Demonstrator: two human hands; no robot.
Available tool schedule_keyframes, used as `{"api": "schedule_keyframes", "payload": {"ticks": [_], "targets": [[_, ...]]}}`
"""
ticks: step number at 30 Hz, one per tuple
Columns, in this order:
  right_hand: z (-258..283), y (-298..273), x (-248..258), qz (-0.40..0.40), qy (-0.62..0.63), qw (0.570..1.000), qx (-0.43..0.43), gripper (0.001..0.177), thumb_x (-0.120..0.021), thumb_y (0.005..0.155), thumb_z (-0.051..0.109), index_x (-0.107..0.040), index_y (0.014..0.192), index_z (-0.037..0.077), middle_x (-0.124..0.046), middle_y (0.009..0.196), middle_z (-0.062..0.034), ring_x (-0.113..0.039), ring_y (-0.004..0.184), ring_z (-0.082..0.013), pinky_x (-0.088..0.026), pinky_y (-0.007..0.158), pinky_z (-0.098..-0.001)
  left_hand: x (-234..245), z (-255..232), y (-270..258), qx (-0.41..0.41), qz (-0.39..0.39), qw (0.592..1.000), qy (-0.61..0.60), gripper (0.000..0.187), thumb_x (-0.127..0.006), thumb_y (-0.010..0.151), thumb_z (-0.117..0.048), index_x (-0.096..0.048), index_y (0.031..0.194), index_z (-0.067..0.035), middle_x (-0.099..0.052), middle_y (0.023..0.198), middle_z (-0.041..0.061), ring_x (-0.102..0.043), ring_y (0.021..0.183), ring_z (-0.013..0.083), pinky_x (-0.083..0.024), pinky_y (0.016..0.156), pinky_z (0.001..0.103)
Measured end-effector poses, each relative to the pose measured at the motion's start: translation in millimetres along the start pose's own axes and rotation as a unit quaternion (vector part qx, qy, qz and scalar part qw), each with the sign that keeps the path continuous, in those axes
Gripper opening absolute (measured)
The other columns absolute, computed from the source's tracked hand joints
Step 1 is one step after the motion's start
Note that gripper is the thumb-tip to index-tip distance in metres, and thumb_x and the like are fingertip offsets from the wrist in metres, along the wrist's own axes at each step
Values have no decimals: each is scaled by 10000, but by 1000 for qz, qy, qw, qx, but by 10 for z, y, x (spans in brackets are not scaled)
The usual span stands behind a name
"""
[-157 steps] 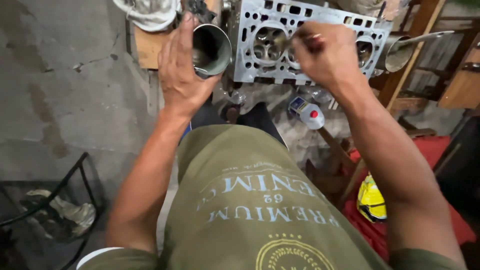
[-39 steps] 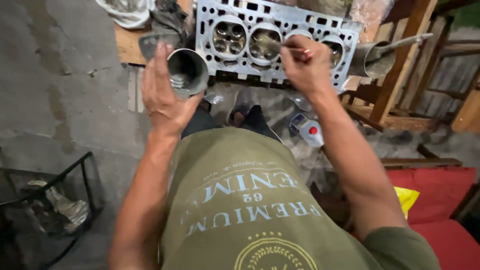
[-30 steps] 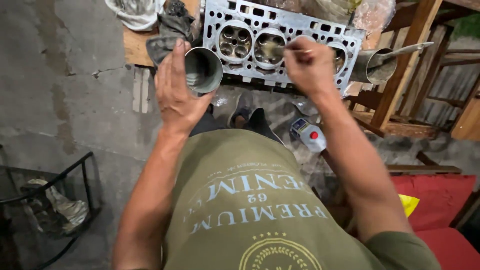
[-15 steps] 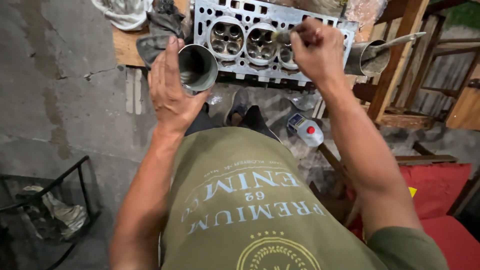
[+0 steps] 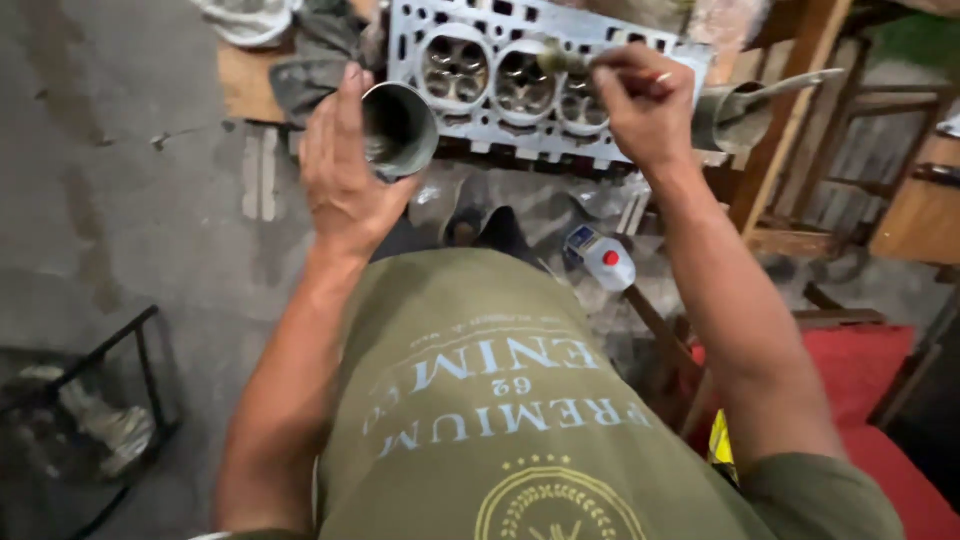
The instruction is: Cleaning and inspecting the combustion chambers of an engine cylinder head using a brush and a small tool
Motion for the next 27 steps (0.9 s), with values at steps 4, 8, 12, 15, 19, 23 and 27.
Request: {"api": "schedule_keyframes", "payload": {"ticks": [4,8,12,15,19,23,27], "targets": [[-17,-74,47,55,-6,998,-40,66,-697,994,9,-752,1015,38,-701,850,-69,-609,764,-159,-493,660,-325,-42,-86,102,-23,-9,999,-27,1077,-914,812,-258,-214,1621,-124,-567,1539,101,-592,1366,334,-490,1117,484],[59,-166,242,-68,-13,996,-51,66,-675,988,-10,-740,989,3,-721,875,-77,-634,753,-122,-508,634,-236,-51,-97,85,-28,-10,1000,6,1126,-978,878,-409,-186,1634,-146,-549,1571,74,-599,1373,320,-507,1085,479],[-87,-341,364,-22,-6,985,-171,39,-650,1034,3,-687,1022,4,-695,833,-118,-627,656,-166,-554,570,-235,-79,-79,99,-17,-2,1000,13,1159,-962,836,-333,-145,1644,-184,-535,1587,68,-584,1393,317,-499,1092,495],[-249,-444,325,-68,42,993,-87,52,-662,1011,-8,-708,1034,-13,-721,924,-120,-682,785,-173,-585,695,-256,-62,-158,100,-28,-3,999,21,1091,-961,878,-353,-190,1621,-143,-534,1572,87,-598,1368,323,-495,1101,490],[-439,-395,358,-77,68,993,-51,82,-617,1028,-32,-692,1061,-27,-701,940,-177,-699,792,-242,-624,655,-293,-113,-302,184,-64,-34,997,2,980,-942,970,-334,-234,1612,-122,-619,1477,114,-637,1300,336,-519,1065,475],[-604,-437,271,-75,124,978,-148,89,-688,977,124,-737,1006,55,-691,743,-48,-682,647,-108,-555,524,-250,-250,-414,197,-90,-33,995,-18,991,-953,936,-287,-240,1599,-107,-588,1495,130,-633,1310,351,-521,1070,493],[-313,-461,394,-54,47,986,-148,75,-655,967,30,-728,978,17,-717,795,-107,-677,641,-155,-585,521,-250,-237,-502,86,-58,-21,998,17,997,-930,964,-380,-218,1620,-142,-616,1473,103,-630,1296,331,-520,999,476]]}}
Point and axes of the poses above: each hand's wrist, its own y-axis towards the middle knuckle, its own x-axis out of the back of the hand, z = x × y, the point moved 2 cm from there along y, towards the middle knuckle
